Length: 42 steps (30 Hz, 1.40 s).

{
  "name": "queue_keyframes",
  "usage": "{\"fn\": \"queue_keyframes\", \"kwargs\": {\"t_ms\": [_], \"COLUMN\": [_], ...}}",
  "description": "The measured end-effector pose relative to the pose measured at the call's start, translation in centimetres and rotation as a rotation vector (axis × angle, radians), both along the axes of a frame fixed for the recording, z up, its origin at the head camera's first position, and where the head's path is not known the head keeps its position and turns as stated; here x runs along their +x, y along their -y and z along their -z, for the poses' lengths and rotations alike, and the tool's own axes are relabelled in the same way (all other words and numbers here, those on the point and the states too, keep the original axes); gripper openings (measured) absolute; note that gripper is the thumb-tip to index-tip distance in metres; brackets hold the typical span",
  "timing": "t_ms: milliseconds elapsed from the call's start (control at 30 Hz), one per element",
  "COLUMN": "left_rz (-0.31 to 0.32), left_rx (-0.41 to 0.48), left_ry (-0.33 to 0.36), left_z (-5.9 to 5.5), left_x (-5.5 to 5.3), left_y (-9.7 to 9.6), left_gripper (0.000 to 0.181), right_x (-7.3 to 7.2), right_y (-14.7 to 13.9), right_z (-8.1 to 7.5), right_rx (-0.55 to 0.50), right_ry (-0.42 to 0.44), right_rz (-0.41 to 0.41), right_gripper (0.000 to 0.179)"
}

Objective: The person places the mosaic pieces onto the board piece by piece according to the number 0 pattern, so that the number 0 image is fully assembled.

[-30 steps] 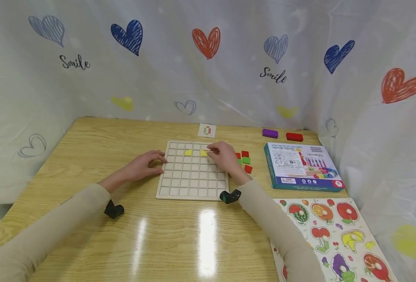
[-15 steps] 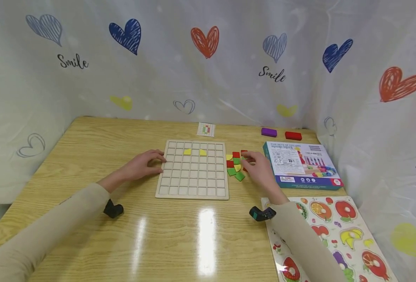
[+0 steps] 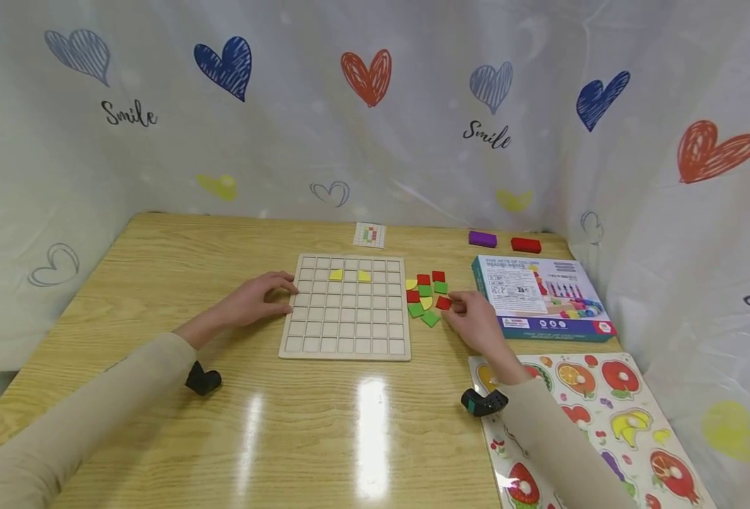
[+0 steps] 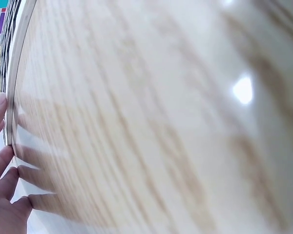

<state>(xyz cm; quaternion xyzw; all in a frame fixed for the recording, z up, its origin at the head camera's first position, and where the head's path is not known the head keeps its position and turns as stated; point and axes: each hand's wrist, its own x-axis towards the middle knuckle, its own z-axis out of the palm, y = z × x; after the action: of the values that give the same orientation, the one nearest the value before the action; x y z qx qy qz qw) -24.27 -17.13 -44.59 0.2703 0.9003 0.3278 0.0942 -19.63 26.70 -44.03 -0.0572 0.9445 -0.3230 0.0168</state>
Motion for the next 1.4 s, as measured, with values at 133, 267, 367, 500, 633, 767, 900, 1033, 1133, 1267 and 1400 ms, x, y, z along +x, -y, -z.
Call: {"fn": "queue_keyframes", "kwargs": {"t_ms": [133, 267, 367, 500, 633, 767, 900, 1033, 1133, 1267, 1400], "left_rz": [0.001, 0.006, 0.007, -0.001, -0.001, 0.004, 0.007, 0.004, 0.0, 0.003, 0.0], "left_rx": [-0.001, 0.005, 0.009, 0.012, 0.017, 0.017, 0.009, 0.007, 0.009, 0.013, 0.014], "left_ry": [-0.005, -0.015, -0.017, -0.001, 0.007, 0.004, 0.0, -0.003, -0.002, -0.012, -0.017], "left_z": [0.1, 0.1, 0.0, 0.0, -0.1, -0.1, -0.1, 0.0, 0.0, 0.0, 0.1], "left_x": [-0.1, 0.0, 0.1, 0.1, 0.0, 0.1, 0.1, 0.1, 0.0, 0.0, 0.1], "left_y": [0.0, 0.1, 0.1, 0.2, 0.1, 0.1, 0.1, 0.0, 0.0, 0.0, -0.1], "left_gripper": [0.035, 0.035, 0.035, 0.035, 0.034, 0.035, 0.035, 0.034, 0.034, 0.035, 0.036], "right_x": [-0.3, -0.6, -0.8, -1.0, -1.1, -1.1, -1.1, -1.1, -1.1, -1.0, -0.8], "right_y": [0.0, 0.1, 0.2, 0.3, 0.4, 0.4, 0.3, 0.3, 0.3, 0.1, 0.1], "right_z": [0.2, 0.5, 0.6, 0.7, 0.7, 0.7, 0.7, 0.6, 0.6, 0.7, 0.8], "right_rx": [0.008, 0.022, 0.03, 0.044, 0.05, 0.051, 0.049, 0.045, 0.049, 0.049, 0.041], "right_ry": [0.002, -0.003, -0.007, -0.011, -0.015, -0.014, -0.012, -0.022, -0.032, -0.034, -0.047], "right_rz": [0.003, 0.004, 0.005, 0.017, 0.023, 0.027, 0.033, 0.021, 0.011, 0.005, -0.013], "right_gripper": [0.043, 0.043, 0.042, 0.04, 0.039, 0.035, 0.031, 0.031, 0.032, 0.031, 0.03]}}
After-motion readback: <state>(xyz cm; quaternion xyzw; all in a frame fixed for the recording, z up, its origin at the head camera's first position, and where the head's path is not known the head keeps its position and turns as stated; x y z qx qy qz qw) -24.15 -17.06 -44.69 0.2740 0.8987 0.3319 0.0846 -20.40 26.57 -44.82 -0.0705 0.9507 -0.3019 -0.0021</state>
